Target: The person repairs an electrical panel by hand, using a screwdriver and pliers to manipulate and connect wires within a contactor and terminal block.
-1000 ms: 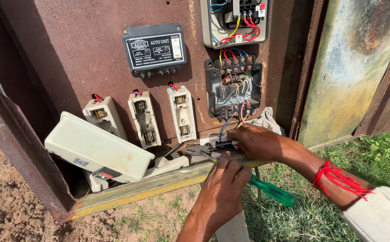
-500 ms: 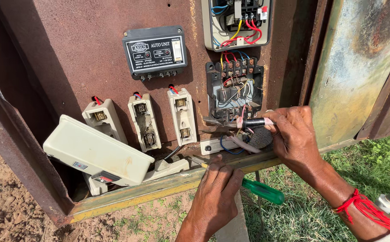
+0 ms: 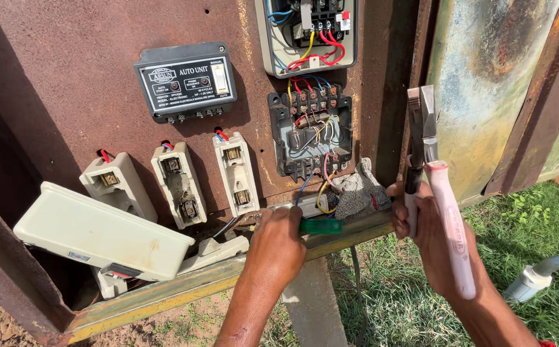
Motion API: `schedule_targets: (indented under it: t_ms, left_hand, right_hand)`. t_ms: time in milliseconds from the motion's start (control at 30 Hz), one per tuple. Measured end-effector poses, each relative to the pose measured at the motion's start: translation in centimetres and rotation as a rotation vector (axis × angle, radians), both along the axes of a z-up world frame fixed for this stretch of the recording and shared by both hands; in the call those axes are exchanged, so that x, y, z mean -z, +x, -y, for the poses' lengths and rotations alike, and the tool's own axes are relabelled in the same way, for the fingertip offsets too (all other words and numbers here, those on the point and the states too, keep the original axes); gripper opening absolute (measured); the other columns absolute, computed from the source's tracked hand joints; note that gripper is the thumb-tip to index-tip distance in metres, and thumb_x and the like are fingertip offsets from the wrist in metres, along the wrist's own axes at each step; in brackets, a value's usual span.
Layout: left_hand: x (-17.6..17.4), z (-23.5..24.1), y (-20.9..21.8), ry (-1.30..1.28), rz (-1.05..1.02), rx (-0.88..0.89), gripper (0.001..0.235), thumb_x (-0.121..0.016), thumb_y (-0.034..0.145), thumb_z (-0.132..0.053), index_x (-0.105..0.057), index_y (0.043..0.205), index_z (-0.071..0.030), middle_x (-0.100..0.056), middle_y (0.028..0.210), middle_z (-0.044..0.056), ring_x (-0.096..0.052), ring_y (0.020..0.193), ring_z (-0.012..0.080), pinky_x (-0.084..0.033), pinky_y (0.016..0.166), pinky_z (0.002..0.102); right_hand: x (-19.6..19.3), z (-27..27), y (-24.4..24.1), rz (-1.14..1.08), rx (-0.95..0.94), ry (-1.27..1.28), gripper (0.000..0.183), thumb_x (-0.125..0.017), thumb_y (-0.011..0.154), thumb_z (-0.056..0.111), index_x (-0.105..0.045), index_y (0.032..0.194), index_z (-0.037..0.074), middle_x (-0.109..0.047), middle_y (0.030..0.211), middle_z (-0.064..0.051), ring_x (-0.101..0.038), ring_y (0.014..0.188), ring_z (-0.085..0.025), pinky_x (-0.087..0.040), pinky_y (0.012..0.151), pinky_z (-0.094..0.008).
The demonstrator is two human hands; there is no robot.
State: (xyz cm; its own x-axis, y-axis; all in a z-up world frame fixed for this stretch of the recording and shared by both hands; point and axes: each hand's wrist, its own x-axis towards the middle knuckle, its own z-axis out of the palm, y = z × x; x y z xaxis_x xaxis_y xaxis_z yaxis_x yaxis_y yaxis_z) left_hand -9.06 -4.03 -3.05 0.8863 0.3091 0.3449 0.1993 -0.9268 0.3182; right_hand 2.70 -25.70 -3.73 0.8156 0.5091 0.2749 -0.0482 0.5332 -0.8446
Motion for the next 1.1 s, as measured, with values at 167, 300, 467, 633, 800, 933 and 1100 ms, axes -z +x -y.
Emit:
schedule_targets:
  t_ms: [167,300,467,633,800,933,1100]
  left_hand:
    - [0.1,-1.0,0.6,-0.082,-0.082,-0.104,0.031,-0.067,0.078,-0.001,-0.068,0.109,0.003,-0.069,0.107,0.026,-0.064,0.107,0.0405,-0.051,0.096,0.050]
    - [0.9,-1.1,1.0,-0.086,-0.222,-0.159,0.027,-0.066,0.084,-0.004,-0.070,0.109,0.003,-0.071,0.111,0.025,-0.070,0.106,0.0373,-0.055,0.097,0.047]
    - [0.2,0.2,1.0,-0.001,-0.061,-0.100,0.050,-0.076,0.071,-0.003,-0.064,0.120,0.004,-0.064,0.117,0.027,-0.065,0.109,0.0413,-0.053,0.093,0.049]
    - [-1.8,1.4,2.2,0.170,0.395,0.111,0.038,-0.065,0.083,0.003,-0.068,0.120,0.001,-0.060,0.127,0.020,-0.060,0.118,0.0388,-0.051,0.098,0.050]
    - [-4.1,-0.2,7.0,0.553,0.523,0.124,0.023,-0.064,0.085,-0.005,-0.072,0.106,0.000,-0.044,0.154,0.022,-0.039,0.142,0.0450,-0.035,0.113,0.062]
    - [-4.9,-1.7,8.7,0.632,0.457,0.099,0.013,-0.065,0.085,-0.011,-0.074,0.089,-0.003,-0.035,0.162,0.020,-0.027,0.149,0.0454,-0.022,0.117,0.071]
    - [-5.4,-2.9,9.2,0.641,0.426,0.116,0.009,-0.069,0.082,-0.011,-0.077,0.084,-0.008,-0.033,0.165,0.014,-0.023,0.154,0.0417,-0.018,0.119,0.073]
  right_hand:
    - [-0.1,-0.4,-0.5,-0.335,-0.140,-0.036,0.038,-0.042,0.102,0.029,-0.058,0.129,0.008,-0.070,0.103,-0.010,-0.054,0.082,-0.019,-0.045,0.071,-0.035]
    - [0.9,-0.5,-0.6,-0.339,-0.297,-0.171,0.057,-0.043,0.094,0.047,-0.061,0.117,-0.001,-0.061,0.082,-0.006,-0.054,0.069,-0.017,-0.046,0.062,-0.032]
    - [5.6,-0.4,-0.3,-0.342,-0.649,-0.011,0.061,-0.051,0.101,0.055,-0.057,0.124,-0.002,-0.054,0.083,-0.007,-0.052,0.068,-0.017,-0.045,0.060,-0.035]
    - [4.7,-1.5,1.0,-0.245,-0.335,-0.546,0.029,-0.061,0.092,0.027,-0.055,0.107,0.002,-0.060,0.076,-0.010,-0.061,0.067,-0.021,-0.057,0.065,-0.037]
    - [1.2,-1.4,1.5,0.048,-0.273,-0.756,0.024,-0.057,0.085,0.011,-0.066,0.105,0.001,-0.071,0.084,-0.015,-0.068,0.068,-0.021,-0.054,0.059,-0.034]
    - [-0.2,-1.3,3.0,0.134,-0.388,-0.874,0.033,-0.054,0.090,0.015,-0.067,0.108,-0.009,-0.076,0.088,-0.022,-0.069,0.070,-0.022,-0.053,0.054,-0.035]
    - [-0.2,-2.0,4.2,-0.072,-0.510,-0.667,0.046,-0.051,0.086,0.007,-0.049,0.129,-0.009,-0.075,0.106,-0.024,-0.078,0.088,-0.030,-0.062,0.053,-0.038]
